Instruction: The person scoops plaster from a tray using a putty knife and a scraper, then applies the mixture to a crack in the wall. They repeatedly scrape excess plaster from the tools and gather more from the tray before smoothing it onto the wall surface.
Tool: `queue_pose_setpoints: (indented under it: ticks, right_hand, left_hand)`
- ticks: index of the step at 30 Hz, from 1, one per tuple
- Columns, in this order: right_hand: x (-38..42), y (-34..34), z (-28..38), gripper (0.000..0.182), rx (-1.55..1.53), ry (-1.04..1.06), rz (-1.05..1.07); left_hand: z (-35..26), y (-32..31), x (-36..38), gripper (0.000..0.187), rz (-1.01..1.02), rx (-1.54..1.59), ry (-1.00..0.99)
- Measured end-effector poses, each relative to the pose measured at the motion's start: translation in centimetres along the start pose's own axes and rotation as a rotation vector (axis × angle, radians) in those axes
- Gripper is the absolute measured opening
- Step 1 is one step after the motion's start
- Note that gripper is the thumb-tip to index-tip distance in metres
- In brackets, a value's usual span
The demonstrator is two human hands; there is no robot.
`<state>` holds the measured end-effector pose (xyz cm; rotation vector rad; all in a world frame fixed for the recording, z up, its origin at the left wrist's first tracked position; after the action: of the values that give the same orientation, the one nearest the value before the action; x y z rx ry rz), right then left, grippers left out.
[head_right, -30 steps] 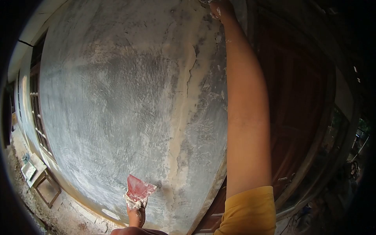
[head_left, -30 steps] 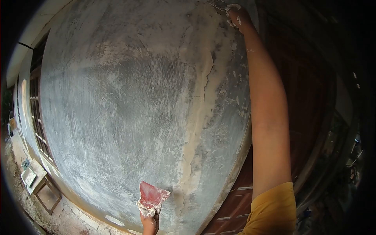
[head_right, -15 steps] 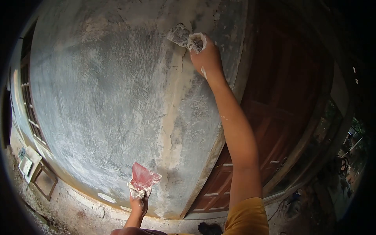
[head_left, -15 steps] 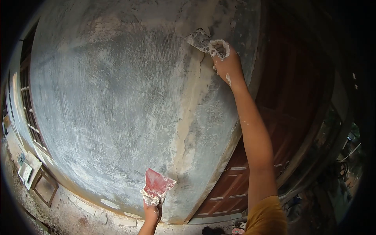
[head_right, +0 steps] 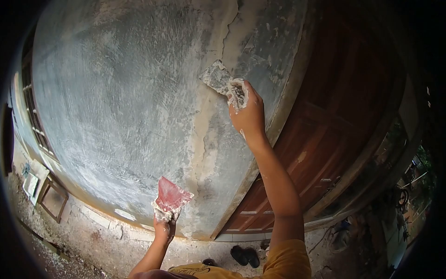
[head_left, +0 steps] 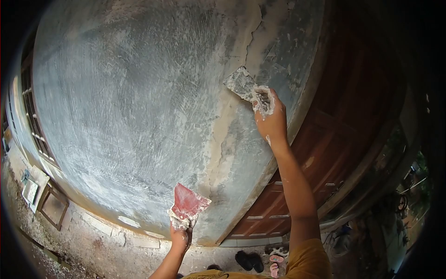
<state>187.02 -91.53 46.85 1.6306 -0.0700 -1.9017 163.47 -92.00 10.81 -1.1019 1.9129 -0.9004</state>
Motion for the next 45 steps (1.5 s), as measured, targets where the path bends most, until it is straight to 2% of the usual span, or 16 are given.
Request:
queue_pose_setpoints:
  ticks: [5, 10, 14, 23, 25, 29, 32, 40, 42, 44, 45]
  right_hand:
    - [7.0, -2.7, -3.1, 0.031, 0.046, -0.042, 0.046]
    - [14.1, -6.2, -5.4, 0.034, 0.065, -0.011, 0.113]
    - [15.2, -8.0, -5.2, 0.034, 0.091, -0.007, 0.124]
    - [8.7, -5.2, -4.1, 0.033, 0.149, 0.058, -0.093]
    - [7.5, -4.7, -3.9, 0.033, 0.200, 0.094, -0.130]
    - [5.8, -4.0, -2.9, 0.028, 0.310, 0.045, -0.011]
    - [6.0, -3.0, -3.4, 0.026, 0.399, -0.015, -0.012]
    - [4.1, -1.4, -1.4, 0.025, 0.309, 0.059, 0.013]
    - [3.0, -1.4, -1.7, 0.026, 0.414, 0.012, 0.098]
    - [2.7, 0.2, -2.0, 0.026, 0.480, 0.007, 0.091]
    - [2.5, 1.2, -2.0, 0.026, 0.546, 0.003, 0.090]
  left_hand:
    - [1.0, 1.3, -0.1, 0.054, -0.006, -0.003, 0.002]
    - [1.0, -0.3, -0.1, 0.053, 0.013, 0.012, 0.023]
    - [2.2, 0.3, -0.3, 0.052, -0.022, 0.006, 0.069]
    - [2.8, -0.2, -0.8, 0.057, 0.052, 0.032, 0.048]
    - [3.0, -0.1, -0.9, 0.056, 0.007, 0.031, 0.071]
    - [3.0, -0.4, -1.0, 0.055, 0.031, 0.008, 0.056]
    - [3.3, 0.1, -1.1, 0.054, -0.008, 0.007, 0.054]
    - [3.1, 1.4, -1.0, 0.054, -0.035, -0.004, 0.010]
    - [3.3, 1.6, -0.9, 0.054, -0.036, 0.012, 0.004]
    - [3.1, 1.8, -1.1, 0.054, -0.030, 0.024, -0.004]
    - [2.9, 2.0, -1.1, 0.060, -0.020, 0.016, 0.000]
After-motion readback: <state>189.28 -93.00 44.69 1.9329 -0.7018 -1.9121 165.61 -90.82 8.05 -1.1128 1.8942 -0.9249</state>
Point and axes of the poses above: each hand's wrist, its own x-axis away from the middle knuckle, its own y-axis out of the back of the hand, z = x × y, the point moved 1 cm from there along -x, towards the middle knuckle, and after that the axes turned 8 degrees about z, right-handed, at the moved point
